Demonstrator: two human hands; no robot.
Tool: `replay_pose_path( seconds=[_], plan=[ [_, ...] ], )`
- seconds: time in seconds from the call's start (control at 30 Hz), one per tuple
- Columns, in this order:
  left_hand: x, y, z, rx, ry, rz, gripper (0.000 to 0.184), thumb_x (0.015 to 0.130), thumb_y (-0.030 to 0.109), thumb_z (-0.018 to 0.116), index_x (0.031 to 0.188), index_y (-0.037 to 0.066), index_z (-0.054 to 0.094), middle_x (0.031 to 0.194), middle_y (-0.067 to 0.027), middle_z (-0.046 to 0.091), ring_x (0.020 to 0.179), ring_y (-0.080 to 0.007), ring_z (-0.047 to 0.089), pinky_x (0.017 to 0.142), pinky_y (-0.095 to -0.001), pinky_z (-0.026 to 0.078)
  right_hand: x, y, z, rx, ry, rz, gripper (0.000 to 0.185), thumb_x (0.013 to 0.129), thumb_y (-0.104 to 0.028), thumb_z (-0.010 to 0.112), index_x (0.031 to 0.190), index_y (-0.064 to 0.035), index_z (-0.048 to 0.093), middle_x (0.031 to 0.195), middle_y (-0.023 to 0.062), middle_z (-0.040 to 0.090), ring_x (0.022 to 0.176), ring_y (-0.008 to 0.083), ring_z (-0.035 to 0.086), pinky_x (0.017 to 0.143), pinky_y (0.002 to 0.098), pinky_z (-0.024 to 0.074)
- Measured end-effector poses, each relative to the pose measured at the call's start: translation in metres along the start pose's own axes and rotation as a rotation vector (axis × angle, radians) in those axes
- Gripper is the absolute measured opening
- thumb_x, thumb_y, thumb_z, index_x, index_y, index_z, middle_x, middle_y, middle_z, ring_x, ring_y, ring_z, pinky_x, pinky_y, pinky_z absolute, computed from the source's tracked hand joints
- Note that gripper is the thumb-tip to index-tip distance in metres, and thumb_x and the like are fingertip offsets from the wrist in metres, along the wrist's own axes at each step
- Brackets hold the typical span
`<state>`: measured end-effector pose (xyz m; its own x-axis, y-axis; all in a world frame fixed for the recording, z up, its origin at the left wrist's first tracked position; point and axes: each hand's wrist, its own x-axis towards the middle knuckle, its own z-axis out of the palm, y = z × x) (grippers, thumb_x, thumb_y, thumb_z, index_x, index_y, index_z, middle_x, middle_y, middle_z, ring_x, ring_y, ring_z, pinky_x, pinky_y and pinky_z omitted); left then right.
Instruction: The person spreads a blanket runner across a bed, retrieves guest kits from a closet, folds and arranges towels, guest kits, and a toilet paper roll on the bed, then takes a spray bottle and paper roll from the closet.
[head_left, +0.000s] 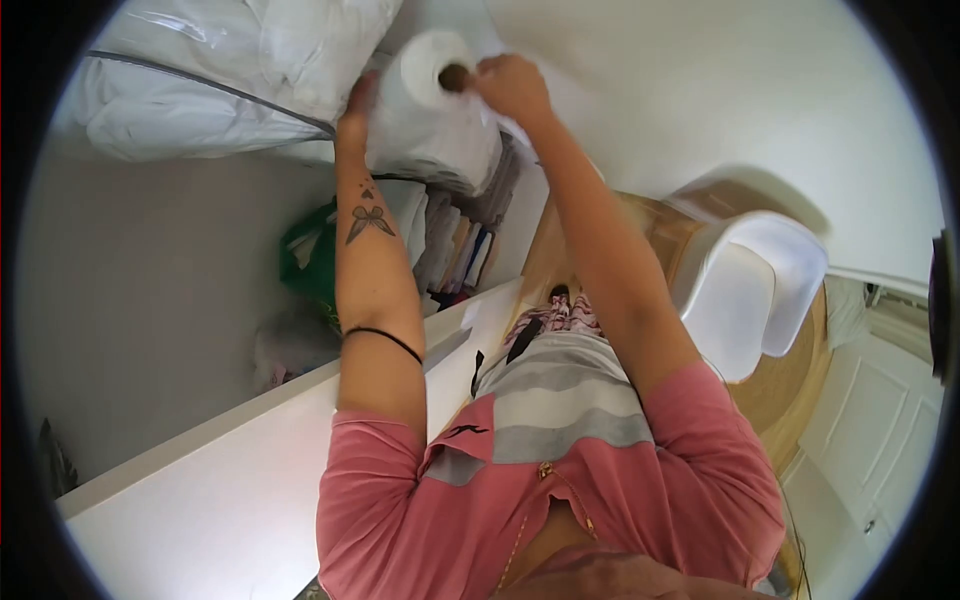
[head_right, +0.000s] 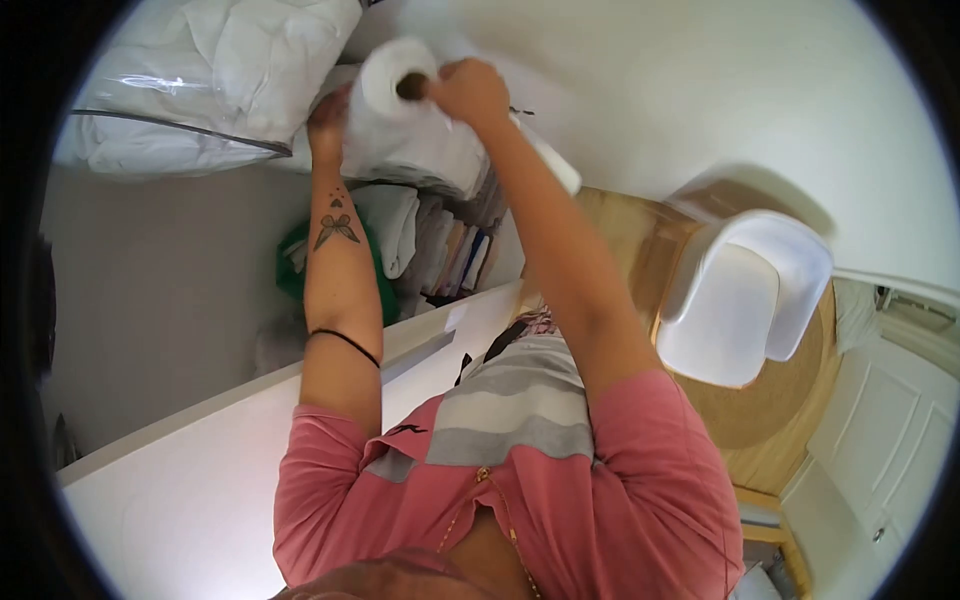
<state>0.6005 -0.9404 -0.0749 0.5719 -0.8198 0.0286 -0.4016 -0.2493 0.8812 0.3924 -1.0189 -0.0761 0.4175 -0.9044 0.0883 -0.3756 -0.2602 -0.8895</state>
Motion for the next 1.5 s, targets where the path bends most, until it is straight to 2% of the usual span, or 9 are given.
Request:
replay_pose_path(
  seconds=[0.2, 0.27, 0.33, 0.47, 0.73, 0.8, 1.03, 1.4, 1.5],
  plan=[
    [-0.004, -0.061, 0.016, -0.059, 1.039, 0.414, 0.036, 0.090, 0.018, 0.038, 0.112, -0.009, 0.045, 0.113, -0.0249, 0.047, 0.104, -0.0338, 0.048, 0.088, -0.0387, 0.038, -0.026, -0.004, -0.101, 0.098, 0.030, -0.012, 0.030, 0.066, -0.028, 0.065, 0.081, -0.0024, 0.064, 0.086, 0.0107, 0.062, 0.083, 0.0261, 0.059, 0.074, 0.0326, 0.0464],
    [-0.024, -0.061, 0.016, 1.040, 1.202, 0.598, 0.033, 0.090, 0.017, 0.037, 0.113, -0.006, 0.040, 0.111, -0.0219, 0.046, 0.094, -0.0332, 0.050, 0.086, -0.0416, 0.040, -0.093, 0.006, -0.128, -0.114, 0.225, -0.139, 0.032, 0.067, -0.029, 0.066, 0.080, 0.0002, 0.062, 0.092, 0.0117, 0.061, 0.087, 0.0286, 0.058, 0.077, 0.0331, 0.0453],
    [-0.070, 0.000, 0.060, 0.251, 0.874, 0.736, 0.029, 0.091, 0.022, 0.036, 0.100, -0.003, 0.046, 0.103, -0.0181, 0.051, 0.093, -0.0279, 0.051, 0.085, -0.0388, 0.041, -0.156, 0.026, -0.153, -0.147, 0.351, -0.112, 0.034, 0.060, -0.030, 0.067, 0.082, -0.0042, 0.063, 0.089, 0.0127, 0.059, 0.085, 0.0312, 0.056, 0.077, 0.0374, 0.0449],
    [-0.212, 0.080, 0.187, -0.719, -0.604, 0.356, 0.074, 0.077, 0.049, 0.055, 0.123, -0.002, 0.031, 0.119, -0.0147, 0.041, 0.108, -0.0262, 0.043, 0.092, -0.0384, 0.035, -0.302, 0.045, -0.212, -0.172, 0.473, 0.133, 0.029, 0.064, -0.024, 0.064, 0.078, 0.0003, 0.062, 0.086, 0.0148, 0.056, 0.076, 0.0336, 0.055, 0.068, 0.0400, 0.0435],
    [-0.447, 0.132, 0.344, -0.601, -1.499, 0.149, 0.086, 0.070, 0.041, 0.068, 0.130, -0.002, 0.024, 0.130, -0.0150, 0.033, 0.119, -0.0256, 0.034, 0.099, -0.0375, 0.026, -0.550, 0.081, -0.296, -0.197, 0.904, 0.605, 0.027, 0.065, -0.024, 0.068, 0.074, 0.0004, 0.059, 0.082, 0.0127, 0.056, 0.075, 0.0305, 0.056, 0.067, 0.0373, 0.0447],
    [-0.495, 0.139, 0.386, -0.574, -1.733, -0.285, 0.081, 0.071, 0.033, 0.070, 0.129, -0.002, 0.026, 0.128, -0.0149, 0.037, 0.119, -0.0249, 0.035, 0.100, -0.0381, 0.026, -0.605, 0.106, -0.318, -0.220, 0.968, 0.609, 0.030, 0.064, -0.026, 0.069, 0.077, 0.0004, 0.061, 0.082, 0.0135, 0.057, 0.075, 0.0307, 0.057, 0.067, 0.0370, 0.0449],
    [-0.648, 0.213, 0.534, -0.805, -1.693, -0.520, 0.062, 0.084, 0.032, 0.054, 0.131, 0.004, 0.025, 0.130, -0.0094, 0.037, 0.120, -0.0258, 0.036, 0.100, -0.0481, 0.027, -0.730, 0.147, -0.478, -0.117, 1.225, 0.689, 0.033, 0.064, -0.024, 0.074, 0.087, -0.0028, 0.063, 0.083, 0.0114, 0.058, 0.079, 0.0233, 0.058, 0.070, 0.0319, 0.0453],
    [-0.603, 0.158, 0.807, -0.327, -1.334, -0.333, 0.047, 0.082, 0.033, 0.058, 0.119, 0.010, 0.041, 0.116, -0.0063, 0.045, 0.102, -0.0213, 0.048, 0.076, -0.0389, 0.048, -0.708, 0.290, -0.689, -0.005, 1.224, 0.567, 0.026, 0.066, -0.017, 0.072, 0.086, -0.0044, 0.061, 0.086, 0.0063, 0.055, 0.079, 0.0161, 0.054, 0.070, 0.0275, 0.0424],
    [-0.625, 0.232, 0.843, -0.499, -1.255, -0.854, 0.046, 0.080, 0.034, 0.060, 0.117, 0.012, 0.043, 0.110, -0.0028, 0.047, 0.096, -0.0178, 0.047, 0.076, -0.0363, 0.045, -0.685, 0.336, -0.760, 0.188, 1.211, 0.556, 0.021, 0.070, -0.014, 0.070, 0.084, -0.0033, 0.060, 0.078, 0.0036, 0.057, 0.073, 0.0130, 0.053, 0.067, 0.0258, 0.0421]
  ],
)
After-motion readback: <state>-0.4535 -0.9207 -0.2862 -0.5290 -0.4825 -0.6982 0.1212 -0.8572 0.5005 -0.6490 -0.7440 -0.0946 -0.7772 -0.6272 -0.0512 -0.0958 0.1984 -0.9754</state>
